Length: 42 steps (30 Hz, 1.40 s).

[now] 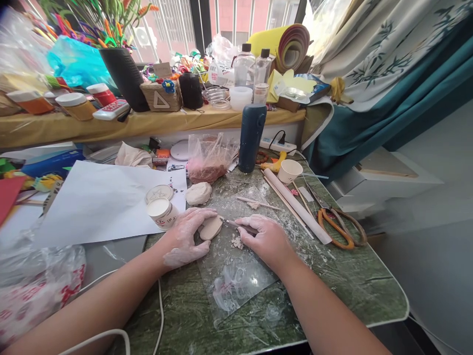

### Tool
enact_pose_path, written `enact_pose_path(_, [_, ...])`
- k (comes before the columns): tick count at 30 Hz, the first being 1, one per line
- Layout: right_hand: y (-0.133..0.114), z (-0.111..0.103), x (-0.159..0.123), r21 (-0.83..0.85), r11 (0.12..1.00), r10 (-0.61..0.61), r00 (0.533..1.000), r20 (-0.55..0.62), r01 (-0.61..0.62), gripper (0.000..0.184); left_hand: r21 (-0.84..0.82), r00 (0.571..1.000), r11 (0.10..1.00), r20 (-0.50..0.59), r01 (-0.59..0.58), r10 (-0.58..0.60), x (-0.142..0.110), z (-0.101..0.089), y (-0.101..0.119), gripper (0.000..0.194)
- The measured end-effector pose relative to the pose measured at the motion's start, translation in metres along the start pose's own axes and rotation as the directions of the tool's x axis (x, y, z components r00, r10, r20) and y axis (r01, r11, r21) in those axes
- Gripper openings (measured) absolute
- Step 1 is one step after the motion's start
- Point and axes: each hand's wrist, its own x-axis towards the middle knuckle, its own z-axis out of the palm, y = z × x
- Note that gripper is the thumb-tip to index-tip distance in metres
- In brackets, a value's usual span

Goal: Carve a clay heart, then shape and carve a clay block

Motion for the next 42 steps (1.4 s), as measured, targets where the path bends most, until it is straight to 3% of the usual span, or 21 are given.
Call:
enact_pose_path(5, [-0.0025,-0.0020,-0.0023,0.023,1.000,-0.012,0.999,0.049,0.011,0.023,0.011,1.000,1.000,0.002,0.001,-0.001,-0.0010,0.0003,-0.0003,0.063])
enact_pose_path(12, [-0.0005,0.0000,0.0004,0.035,0.999,0.027,0.999,-0.025,-0.027,0.025,0.012,1.000,1.000,0.011,0.006,-0.007,-0.0008,0.0001,-0.0010,0.064])
enact_pose_path(19, [-0.0030,-0.0013,-0.0005,0.028,0.999,-0.017,0.999,0.040,0.016,0.023,0.006,1.000,1.000,0.006,0.009,-0.009,-0.0004,-0.0005,-0.0002,0.064])
enact_pose_path(24, [-0.0036,-0.0009,-0.0005,0.029,1.000,0.007,1.000,-0.026,-0.006,0.025,0.002,1.000,1.000,0.014,0.013,-0.013,0.0000,-0.0022,0.0012,0.063])
enact_pose_path(34, [-0.0051,-0.0020,-0.0022,0.032,0.999,-0.010,0.999,0.040,0.008,0.024,0.000,1.000,1.000,0.017,0.020,-0.020,-0.0008,-0.0024,0.0015,0.064])
enact_pose_path(42, [-0.0020,0.0004,-0.0037,-0.009,1.000,-0.027,1.000,0.003,0.027,0.024,0.003,1.000,1.000,0.005,0.011,-0.011,-0.0004,-0.0018,0.0017,0.063])
